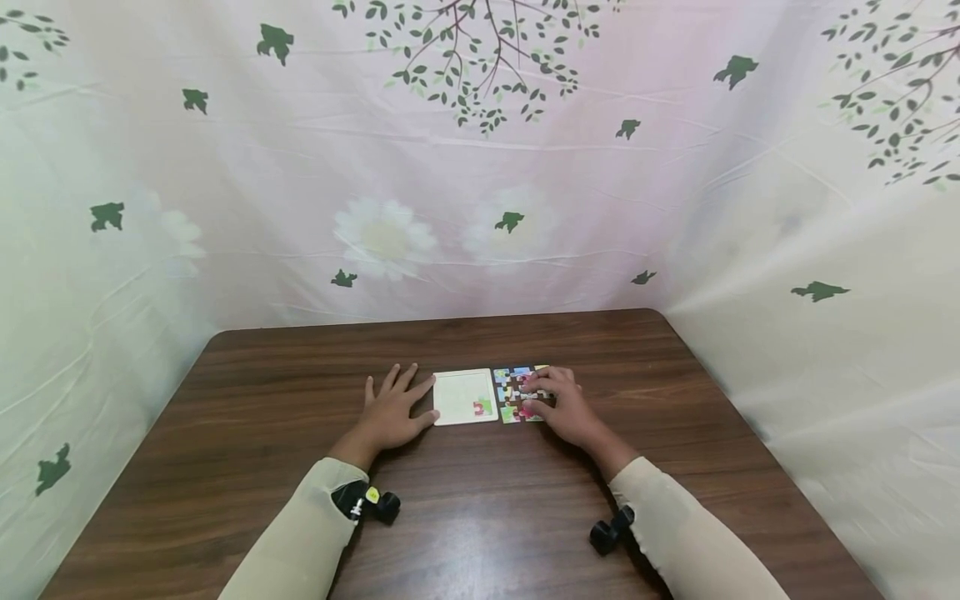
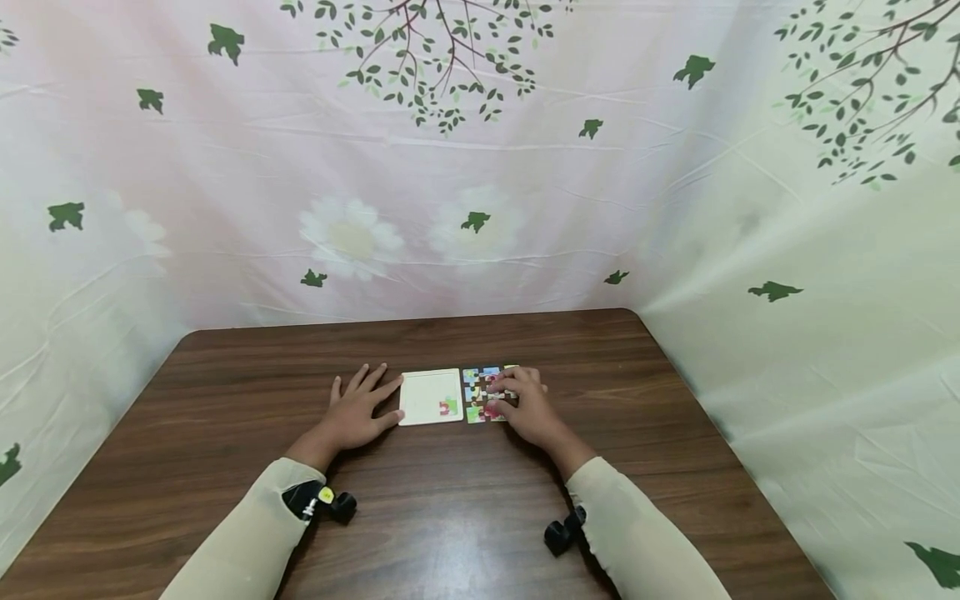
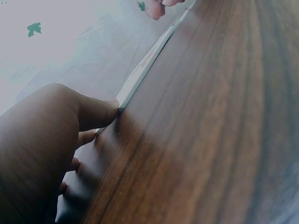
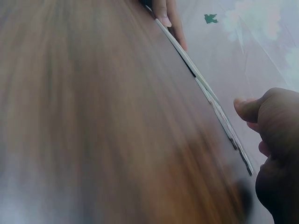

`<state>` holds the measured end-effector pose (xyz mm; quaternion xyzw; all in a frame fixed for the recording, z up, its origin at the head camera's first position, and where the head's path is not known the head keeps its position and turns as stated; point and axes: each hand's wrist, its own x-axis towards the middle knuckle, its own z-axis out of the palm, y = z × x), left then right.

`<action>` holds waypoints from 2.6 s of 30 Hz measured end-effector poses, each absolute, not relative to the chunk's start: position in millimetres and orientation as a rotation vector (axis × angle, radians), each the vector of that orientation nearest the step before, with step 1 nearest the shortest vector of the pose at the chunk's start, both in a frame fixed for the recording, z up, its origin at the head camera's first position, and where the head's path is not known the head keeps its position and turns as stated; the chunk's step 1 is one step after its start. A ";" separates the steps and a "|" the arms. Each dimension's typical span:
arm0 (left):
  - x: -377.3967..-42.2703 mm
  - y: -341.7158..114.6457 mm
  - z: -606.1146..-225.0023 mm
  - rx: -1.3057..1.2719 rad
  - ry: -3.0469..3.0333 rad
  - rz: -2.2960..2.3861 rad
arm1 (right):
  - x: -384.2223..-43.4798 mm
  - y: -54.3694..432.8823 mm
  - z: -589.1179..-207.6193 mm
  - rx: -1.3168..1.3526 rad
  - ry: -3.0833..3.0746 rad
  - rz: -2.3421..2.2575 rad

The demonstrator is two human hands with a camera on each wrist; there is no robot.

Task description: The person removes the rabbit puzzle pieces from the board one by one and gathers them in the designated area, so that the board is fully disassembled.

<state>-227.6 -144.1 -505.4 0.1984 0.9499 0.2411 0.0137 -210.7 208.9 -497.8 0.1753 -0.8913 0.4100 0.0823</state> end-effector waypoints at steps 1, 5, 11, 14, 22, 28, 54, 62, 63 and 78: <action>-227.7 -144.2 -505.7 0.620 2.961 0.755 | -211.4 205.8 -497.4 0.535 -2.659 1.232; -228.0 -144.1 -505.7 0.619 2.961 0.743 | -214.2 192.6 -496.9 0.593 -2.641 1.238; -226.1 -143.4 -500.1 0.616 2.971 0.680 | -218.4 174.9 -497.8 0.652 -2.630 1.203; -224.9 -143.3 -497.5 0.608 2.969 0.672 | -220.4 167.6 -498.3 0.652 -2.651 1.201; -225.7 -142.0 -498.0 0.602 2.963 0.678 | -224.3 154.0 -499.1 0.660 -2.688 1.167; -225.6 -143.0 -499.0 0.601 2.965 0.655 | -222.4 150.8 -496.2 0.640 -2.778 1.108; -223.7 -143.4 -496.3 0.595 2.969 0.651 | -219.5 147.2 -491.9 0.645 -2.757 1.124; -223.6 -143.5 -496.6 0.594 2.971 0.656 | -218.4 146.8 -491.5 0.667 -2.756 1.101; -223.8 -143.6 -496.8 0.594 2.972 0.654 | -218.2 146.7 -491.5 0.669 -2.756 1.104; -224.7 -144.1 -498.8 0.585 2.964 0.646 | -212.7 147.8 -490.4 0.702 -2.752 1.041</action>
